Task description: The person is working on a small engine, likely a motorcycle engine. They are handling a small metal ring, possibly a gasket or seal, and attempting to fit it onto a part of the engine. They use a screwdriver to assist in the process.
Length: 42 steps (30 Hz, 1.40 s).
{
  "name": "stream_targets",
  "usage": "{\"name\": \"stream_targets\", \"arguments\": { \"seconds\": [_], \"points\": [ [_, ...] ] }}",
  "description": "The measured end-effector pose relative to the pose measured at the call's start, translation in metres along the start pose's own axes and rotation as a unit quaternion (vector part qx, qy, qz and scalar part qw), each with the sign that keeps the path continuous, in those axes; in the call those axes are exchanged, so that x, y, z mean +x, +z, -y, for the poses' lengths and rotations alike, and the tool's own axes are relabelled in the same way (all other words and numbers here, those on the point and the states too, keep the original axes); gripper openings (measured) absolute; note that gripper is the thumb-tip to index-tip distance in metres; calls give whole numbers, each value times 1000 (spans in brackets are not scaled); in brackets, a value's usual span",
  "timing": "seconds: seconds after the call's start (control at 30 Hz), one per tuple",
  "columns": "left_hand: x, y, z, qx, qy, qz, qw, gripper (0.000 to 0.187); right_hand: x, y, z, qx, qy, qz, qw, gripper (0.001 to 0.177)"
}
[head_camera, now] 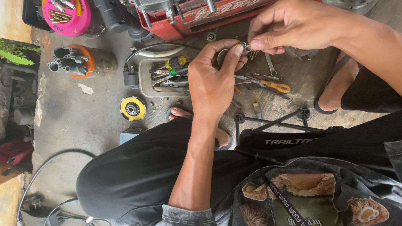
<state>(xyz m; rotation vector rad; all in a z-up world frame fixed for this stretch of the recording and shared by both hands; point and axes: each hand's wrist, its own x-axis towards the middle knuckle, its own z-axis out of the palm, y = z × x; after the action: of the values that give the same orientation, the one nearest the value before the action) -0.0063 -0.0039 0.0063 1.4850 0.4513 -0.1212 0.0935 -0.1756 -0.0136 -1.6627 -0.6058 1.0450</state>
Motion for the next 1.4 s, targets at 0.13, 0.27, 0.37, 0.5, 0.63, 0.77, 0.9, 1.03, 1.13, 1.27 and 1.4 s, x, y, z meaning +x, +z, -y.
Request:
{"name": "stream_targets", "arguments": {
  "seconds": [0.13, 0.27, 0.37, 0.5, 0.63, 0.77, 0.9, 1.03, 1.13, 1.27, 1.4],
  "points": [
    [2, -4, 1, -12, 18, -4, 1000, 14, 4, 0, 2, 13, 6, -7, 1000, 17],
    [3, -7, 2, 58, 48, -23, 997, 12, 17, -2, -10, -236, 149, -47, 959, 19],
    [5, -7, 1, 35, 50, -22, 998, 11, 40, -12, -77, -301, 146, -53, 941, 21],
    [8, -6, 1, 45, 62, -17, 997, 11, 63, -19, -141, -325, 226, -57, 917, 21],
    [14, -4, 2, 37, 49, -15, 998, 10, 82, -26, -214, -329, 216, -88, 915, 16],
    [18, -3, 3, 46, 44, -11, 998, 11, 97, -21, -257, -338, 212, -79, 914, 15],
    [21, -4, 4, 48, 44, -9, 998, 11, 106, -15, -284, -335, 170, -97, 922, 12],
    [20, -6, 1, 43, 39, -12, 998, 13, 106, -16, -297, -356, 113, -116, 920, 8],
    [18, -8, 1, 36, 44, -14, 998, 13, 93, -18, -251, -282, 215, -100, 930, 9],
    [14, -7, -1, 44, 61, 1, 997, 14, 75, -21, -190, -217, 230, -116, 942, 10],
    [11, -7, -4, 36, 64, -8, 997, 11, 55, -15, -125, -155, 250, -110, 949, 14]
  ]
}}
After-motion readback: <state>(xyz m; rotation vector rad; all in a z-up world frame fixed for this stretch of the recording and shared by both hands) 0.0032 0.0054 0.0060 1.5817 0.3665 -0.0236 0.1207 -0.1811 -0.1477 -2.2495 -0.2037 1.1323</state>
